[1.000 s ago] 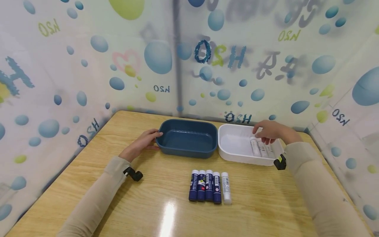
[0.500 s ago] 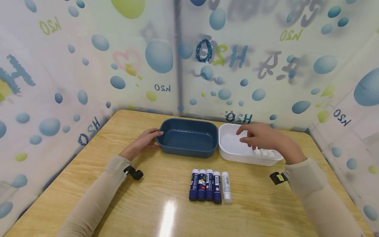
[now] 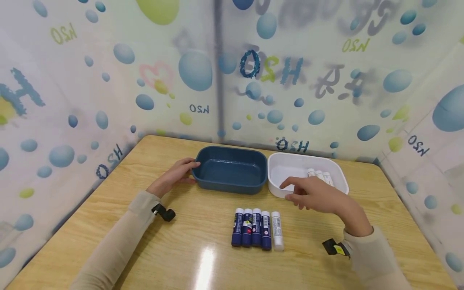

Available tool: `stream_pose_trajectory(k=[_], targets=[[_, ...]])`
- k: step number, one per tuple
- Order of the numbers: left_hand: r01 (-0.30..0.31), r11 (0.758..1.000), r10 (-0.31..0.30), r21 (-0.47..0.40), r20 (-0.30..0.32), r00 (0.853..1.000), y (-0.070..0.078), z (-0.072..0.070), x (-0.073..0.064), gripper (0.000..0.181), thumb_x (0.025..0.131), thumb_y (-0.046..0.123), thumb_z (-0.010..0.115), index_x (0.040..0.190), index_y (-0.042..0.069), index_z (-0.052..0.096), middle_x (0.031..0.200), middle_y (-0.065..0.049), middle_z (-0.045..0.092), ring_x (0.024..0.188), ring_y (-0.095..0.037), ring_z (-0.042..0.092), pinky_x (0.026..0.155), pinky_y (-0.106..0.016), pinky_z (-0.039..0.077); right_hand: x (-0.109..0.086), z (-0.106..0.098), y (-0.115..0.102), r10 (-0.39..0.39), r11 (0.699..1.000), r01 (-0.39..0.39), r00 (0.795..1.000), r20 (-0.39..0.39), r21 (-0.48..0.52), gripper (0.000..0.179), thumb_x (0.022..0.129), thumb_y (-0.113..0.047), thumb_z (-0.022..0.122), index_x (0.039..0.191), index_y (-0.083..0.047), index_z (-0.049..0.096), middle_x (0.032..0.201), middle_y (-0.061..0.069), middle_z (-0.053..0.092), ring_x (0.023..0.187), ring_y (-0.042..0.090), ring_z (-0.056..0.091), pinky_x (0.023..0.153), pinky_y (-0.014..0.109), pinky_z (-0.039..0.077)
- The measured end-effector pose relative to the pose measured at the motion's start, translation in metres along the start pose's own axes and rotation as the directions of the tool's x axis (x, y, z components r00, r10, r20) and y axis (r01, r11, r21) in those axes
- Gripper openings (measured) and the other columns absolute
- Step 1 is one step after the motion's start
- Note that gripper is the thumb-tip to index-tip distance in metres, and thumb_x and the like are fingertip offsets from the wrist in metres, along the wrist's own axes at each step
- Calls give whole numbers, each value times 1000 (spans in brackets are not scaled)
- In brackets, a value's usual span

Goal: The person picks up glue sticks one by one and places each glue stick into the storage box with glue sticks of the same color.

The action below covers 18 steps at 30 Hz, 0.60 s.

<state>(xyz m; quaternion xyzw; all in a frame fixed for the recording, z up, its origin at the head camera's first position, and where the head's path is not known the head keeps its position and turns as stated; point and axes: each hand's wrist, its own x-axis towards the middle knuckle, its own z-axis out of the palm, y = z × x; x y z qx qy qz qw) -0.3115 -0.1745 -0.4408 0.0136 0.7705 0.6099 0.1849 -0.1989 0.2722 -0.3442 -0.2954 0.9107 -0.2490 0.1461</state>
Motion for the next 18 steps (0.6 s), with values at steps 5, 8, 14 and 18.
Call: stream_pose_trajectory(k=[5,8,14,18], targets=[[-20,1000,20,-6,7,1000,-1,0,1,62,108,39,53,156,5,37,153,-20,46,134,-35,57,92,-36,63,-4,11,1,-15,998,15,1000,-2,59,37,106,-29,60,138,-11,57,83,-7,68,69,5,64,61,27,58],[-21,1000,21,-9,9,1000,-1,1,0,60,108,38,53,155,3,39,153,-21,46,135,-36,57,93,-37,63,-3,17,3,6,995,-9,999,34,95,38,106,-30,60,140,-12,55,85,-1,69,70,11,66,60,29,59],[-9,1000,9,-8,6,1000,-1,2,-2,59,108,38,53,154,4,40,152,-20,47,137,-36,56,92,-36,63,0,27,8,37,987,-54,993,111,149,43,106,-32,60,142,-9,53,87,6,68,72,20,67,60,36,61],[-19,1000,19,-4,3,1000,1,2,-1,60,108,39,53,155,4,39,151,-20,49,136,-34,57,90,-35,64,2,29,10,48,985,-66,992,114,160,44,106,-32,61,142,-9,53,86,5,68,73,19,66,60,34,61]])
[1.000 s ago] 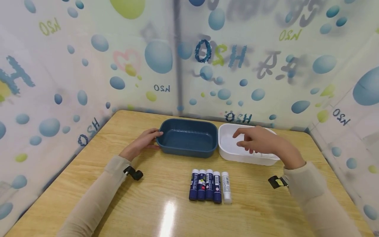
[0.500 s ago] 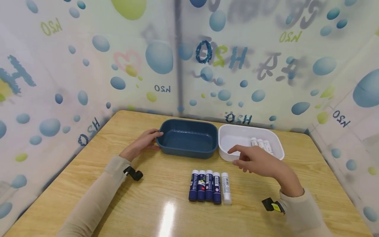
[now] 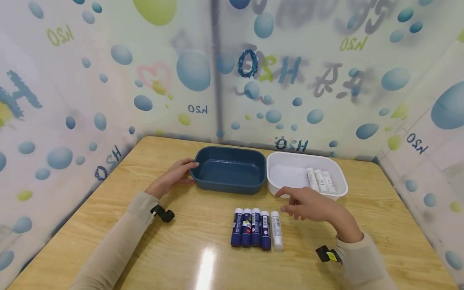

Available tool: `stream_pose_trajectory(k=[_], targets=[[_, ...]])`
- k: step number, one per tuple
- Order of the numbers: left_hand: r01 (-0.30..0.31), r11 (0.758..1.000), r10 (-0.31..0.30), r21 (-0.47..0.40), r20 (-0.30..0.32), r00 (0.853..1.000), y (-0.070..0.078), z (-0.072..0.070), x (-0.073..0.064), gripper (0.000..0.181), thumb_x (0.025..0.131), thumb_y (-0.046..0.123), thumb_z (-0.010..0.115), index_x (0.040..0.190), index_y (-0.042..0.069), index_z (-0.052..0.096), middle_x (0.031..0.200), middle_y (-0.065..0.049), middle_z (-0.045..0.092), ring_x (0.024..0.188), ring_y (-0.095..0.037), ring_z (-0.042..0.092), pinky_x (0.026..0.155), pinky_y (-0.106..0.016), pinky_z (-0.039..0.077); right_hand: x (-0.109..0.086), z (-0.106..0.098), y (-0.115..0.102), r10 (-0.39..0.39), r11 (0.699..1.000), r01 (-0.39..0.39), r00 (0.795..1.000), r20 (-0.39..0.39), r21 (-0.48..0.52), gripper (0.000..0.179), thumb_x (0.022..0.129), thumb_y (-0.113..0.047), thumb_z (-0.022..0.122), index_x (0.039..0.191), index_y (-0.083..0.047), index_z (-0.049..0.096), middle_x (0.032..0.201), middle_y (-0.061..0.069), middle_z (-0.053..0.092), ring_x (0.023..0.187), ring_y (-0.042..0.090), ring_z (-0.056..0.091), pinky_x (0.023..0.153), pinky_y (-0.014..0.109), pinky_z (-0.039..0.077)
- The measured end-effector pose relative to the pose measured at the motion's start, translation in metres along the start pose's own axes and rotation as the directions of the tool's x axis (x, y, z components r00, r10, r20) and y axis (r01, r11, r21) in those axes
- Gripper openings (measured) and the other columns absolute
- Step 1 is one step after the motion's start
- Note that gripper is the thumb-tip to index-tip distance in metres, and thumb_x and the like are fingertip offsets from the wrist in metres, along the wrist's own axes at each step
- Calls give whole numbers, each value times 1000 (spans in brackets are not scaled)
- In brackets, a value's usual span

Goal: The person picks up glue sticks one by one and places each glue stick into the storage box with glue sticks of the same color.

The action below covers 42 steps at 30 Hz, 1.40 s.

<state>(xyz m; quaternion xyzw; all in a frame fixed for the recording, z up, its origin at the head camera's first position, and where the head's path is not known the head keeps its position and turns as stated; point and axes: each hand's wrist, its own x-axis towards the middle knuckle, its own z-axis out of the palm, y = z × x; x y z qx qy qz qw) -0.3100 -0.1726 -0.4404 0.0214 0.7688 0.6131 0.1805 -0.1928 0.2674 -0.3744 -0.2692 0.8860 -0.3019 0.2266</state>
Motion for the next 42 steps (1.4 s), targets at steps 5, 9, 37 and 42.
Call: stream_pose_trajectory(k=[5,9,37,42], targets=[[1,1000,-1,11,-1,1000,1,1,1,59,107,39,53,154,4,40,148,-19,51,133,-33,59,89,-34,64,1,2,3,31,999,-31,999,15,16,44,105,-33,62,142,-10,53,88,5,68,75,21,66,61,33,60],[1,1000,-1,17,1,1000,2,2,1,59,108,39,53,154,5,40,148,-20,51,131,-33,60,90,-36,64,3,3,7,49,999,-50,999,21,22,44,105,-32,63,141,-10,54,88,6,68,75,21,66,62,33,60],[-11,1000,11,17,16,1000,1,1,-2,60,109,38,51,155,2,38,152,-23,48,137,-37,55,97,-39,62,15,20,11,89,992,-104,982,167,78,46,101,-33,69,136,-7,56,79,4,70,72,20,65,64,30,56],[-8,1000,8,14,16,1000,2,1,-2,60,109,38,51,155,2,38,152,-23,49,136,-37,56,97,-39,62,19,23,12,98,993,-107,983,155,51,42,99,-33,71,130,-9,57,76,3,68,69,19,64,62,29,56]])
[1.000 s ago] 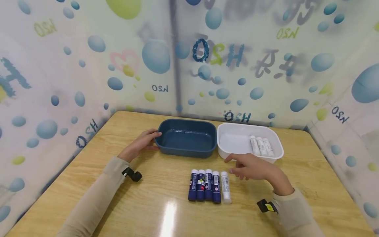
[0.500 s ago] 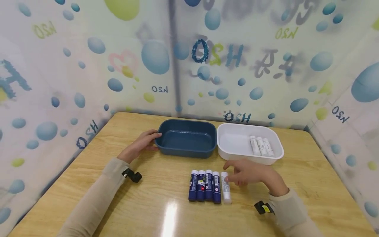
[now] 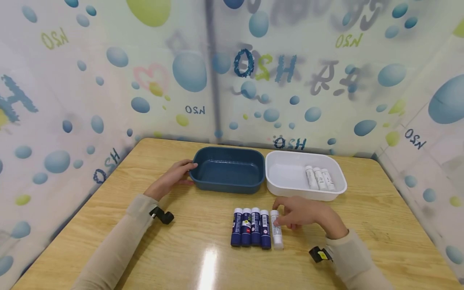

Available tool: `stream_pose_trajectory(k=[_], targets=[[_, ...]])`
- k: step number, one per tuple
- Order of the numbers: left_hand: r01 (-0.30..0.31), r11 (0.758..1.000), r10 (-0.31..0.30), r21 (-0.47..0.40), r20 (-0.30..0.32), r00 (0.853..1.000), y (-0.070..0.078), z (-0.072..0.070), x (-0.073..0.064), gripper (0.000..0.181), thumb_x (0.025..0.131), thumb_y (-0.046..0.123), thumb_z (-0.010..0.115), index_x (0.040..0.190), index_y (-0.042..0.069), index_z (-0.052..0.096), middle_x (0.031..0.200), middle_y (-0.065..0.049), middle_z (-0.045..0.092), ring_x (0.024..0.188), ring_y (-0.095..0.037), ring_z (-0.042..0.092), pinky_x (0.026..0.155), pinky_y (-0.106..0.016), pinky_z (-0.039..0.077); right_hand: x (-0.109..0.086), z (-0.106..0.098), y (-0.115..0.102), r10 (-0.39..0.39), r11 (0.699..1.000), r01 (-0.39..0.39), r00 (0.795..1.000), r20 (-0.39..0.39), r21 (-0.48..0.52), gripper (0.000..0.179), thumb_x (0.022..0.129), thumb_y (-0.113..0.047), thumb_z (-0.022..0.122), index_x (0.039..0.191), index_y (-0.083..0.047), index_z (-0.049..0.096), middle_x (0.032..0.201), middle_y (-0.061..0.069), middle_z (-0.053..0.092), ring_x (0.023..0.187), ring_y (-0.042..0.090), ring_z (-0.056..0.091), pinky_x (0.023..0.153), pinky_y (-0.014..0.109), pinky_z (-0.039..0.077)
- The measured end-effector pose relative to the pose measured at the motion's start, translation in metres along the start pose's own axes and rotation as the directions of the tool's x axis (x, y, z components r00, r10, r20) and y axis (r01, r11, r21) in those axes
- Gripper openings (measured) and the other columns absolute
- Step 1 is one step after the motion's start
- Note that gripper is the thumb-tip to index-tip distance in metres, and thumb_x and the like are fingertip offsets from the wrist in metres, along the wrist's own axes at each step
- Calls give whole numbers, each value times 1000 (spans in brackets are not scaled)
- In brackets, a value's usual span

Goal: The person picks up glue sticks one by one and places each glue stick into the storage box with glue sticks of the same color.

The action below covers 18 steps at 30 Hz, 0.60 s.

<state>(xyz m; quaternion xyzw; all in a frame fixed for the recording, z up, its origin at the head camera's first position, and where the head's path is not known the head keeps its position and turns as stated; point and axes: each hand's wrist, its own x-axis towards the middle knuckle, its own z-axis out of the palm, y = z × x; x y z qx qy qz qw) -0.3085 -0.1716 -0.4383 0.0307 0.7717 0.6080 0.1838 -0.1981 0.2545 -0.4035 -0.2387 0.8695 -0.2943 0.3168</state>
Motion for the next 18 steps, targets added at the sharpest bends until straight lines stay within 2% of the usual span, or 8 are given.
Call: stream_pose_trajectory(k=[8,18], targets=[[13,1000,-13,-6,-9,1000,-2,-1,2,64,108,39,52,158,4,34,156,-20,45,139,-36,54,95,-36,62,4,3,0,24,1000,-24,1000,-1,12,40,97,-33,73,125,-10,57,77,3,69,71,20,65,63,31,57],[6,1000,-6,-11,-9,1000,-1,0,1,63,108,39,52,157,3,35,153,-22,48,138,-37,55,94,-36,63,4,5,-1,35,999,-36,999,4,35,33,98,-30,72,118,-10,56,79,4,69,72,21,64,64,31,55]])
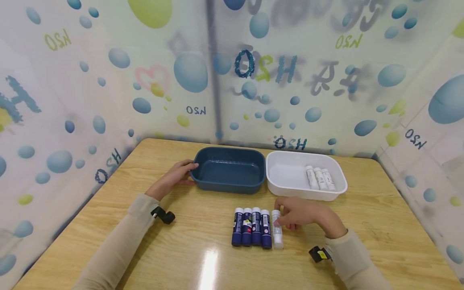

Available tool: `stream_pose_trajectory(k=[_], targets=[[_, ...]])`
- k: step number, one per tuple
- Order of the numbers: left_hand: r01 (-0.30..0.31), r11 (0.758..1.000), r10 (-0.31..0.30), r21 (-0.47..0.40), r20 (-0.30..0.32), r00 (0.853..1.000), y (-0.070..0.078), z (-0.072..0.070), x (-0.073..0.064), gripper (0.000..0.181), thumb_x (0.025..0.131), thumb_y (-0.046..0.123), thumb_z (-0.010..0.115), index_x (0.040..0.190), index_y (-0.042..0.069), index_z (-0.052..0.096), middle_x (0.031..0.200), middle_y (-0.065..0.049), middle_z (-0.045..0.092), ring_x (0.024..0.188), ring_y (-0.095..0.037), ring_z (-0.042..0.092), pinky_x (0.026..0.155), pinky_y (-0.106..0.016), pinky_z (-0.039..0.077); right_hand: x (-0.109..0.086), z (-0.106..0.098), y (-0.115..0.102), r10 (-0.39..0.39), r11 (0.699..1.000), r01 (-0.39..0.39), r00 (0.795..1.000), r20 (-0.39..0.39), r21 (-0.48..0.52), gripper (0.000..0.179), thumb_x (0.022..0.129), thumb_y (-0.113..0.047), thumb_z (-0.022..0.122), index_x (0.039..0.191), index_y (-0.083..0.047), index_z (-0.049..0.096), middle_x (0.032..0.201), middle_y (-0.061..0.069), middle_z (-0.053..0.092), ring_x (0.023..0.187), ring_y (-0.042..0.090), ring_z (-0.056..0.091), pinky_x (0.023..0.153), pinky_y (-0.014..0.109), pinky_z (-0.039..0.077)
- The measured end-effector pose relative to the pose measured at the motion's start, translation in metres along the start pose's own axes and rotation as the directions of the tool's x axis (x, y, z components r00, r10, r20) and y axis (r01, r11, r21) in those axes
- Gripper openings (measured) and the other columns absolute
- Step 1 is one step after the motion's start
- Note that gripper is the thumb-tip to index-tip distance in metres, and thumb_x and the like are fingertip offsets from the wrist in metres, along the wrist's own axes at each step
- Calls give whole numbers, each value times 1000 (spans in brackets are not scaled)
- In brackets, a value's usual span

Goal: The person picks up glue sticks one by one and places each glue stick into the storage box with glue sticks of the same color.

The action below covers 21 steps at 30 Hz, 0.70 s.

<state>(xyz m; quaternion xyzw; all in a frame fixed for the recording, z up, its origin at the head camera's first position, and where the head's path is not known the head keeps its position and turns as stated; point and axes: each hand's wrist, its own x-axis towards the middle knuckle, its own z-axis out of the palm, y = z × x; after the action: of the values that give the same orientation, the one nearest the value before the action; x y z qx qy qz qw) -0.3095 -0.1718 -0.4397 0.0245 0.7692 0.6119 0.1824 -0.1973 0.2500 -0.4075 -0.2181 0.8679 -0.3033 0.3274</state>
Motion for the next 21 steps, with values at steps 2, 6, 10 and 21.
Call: stream_pose_trajectory(k=[2,6,10,21], targets=[[0,1000,0,-1,0,1000,0,0,1,63,108,39,52,157,3,35,153,-22,48,138,-36,55,94,-36,63,0,0,0,0,1000,0,1000,-2,1,32,98,-29,72,117,-10,56,78,4,69,72,21,64,63,31,55],[5,1000,-5,4,-5,1000,-1,0,2,62,108,39,52,156,3,37,152,-22,49,136,-36,56,92,-35,63,0,-1,2,-9,1000,9,1000,-1,-5,31,98,-29,72,117,-10,56,77,4,69,70,20,64,62,30,55],[2,1000,-1,8,-9,1000,-1,0,1,59,109,39,51,154,3,40,150,-22,50,134,-35,58,91,-34,64,-1,-2,3,-11,1000,11,1000,2,-10,30,99,-29,71,116,-10,56,76,4,69,69,20,64,61,30,55],[-2,1000,3,22,-16,1000,-2,0,1,60,108,41,53,154,4,41,148,-21,53,131,-33,60,92,-34,63,-2,0,3,22,1000,-22,1000,5,11,29,99,-29,70,114,-10,54,76,5,69,69,21,63,61,31,54]])
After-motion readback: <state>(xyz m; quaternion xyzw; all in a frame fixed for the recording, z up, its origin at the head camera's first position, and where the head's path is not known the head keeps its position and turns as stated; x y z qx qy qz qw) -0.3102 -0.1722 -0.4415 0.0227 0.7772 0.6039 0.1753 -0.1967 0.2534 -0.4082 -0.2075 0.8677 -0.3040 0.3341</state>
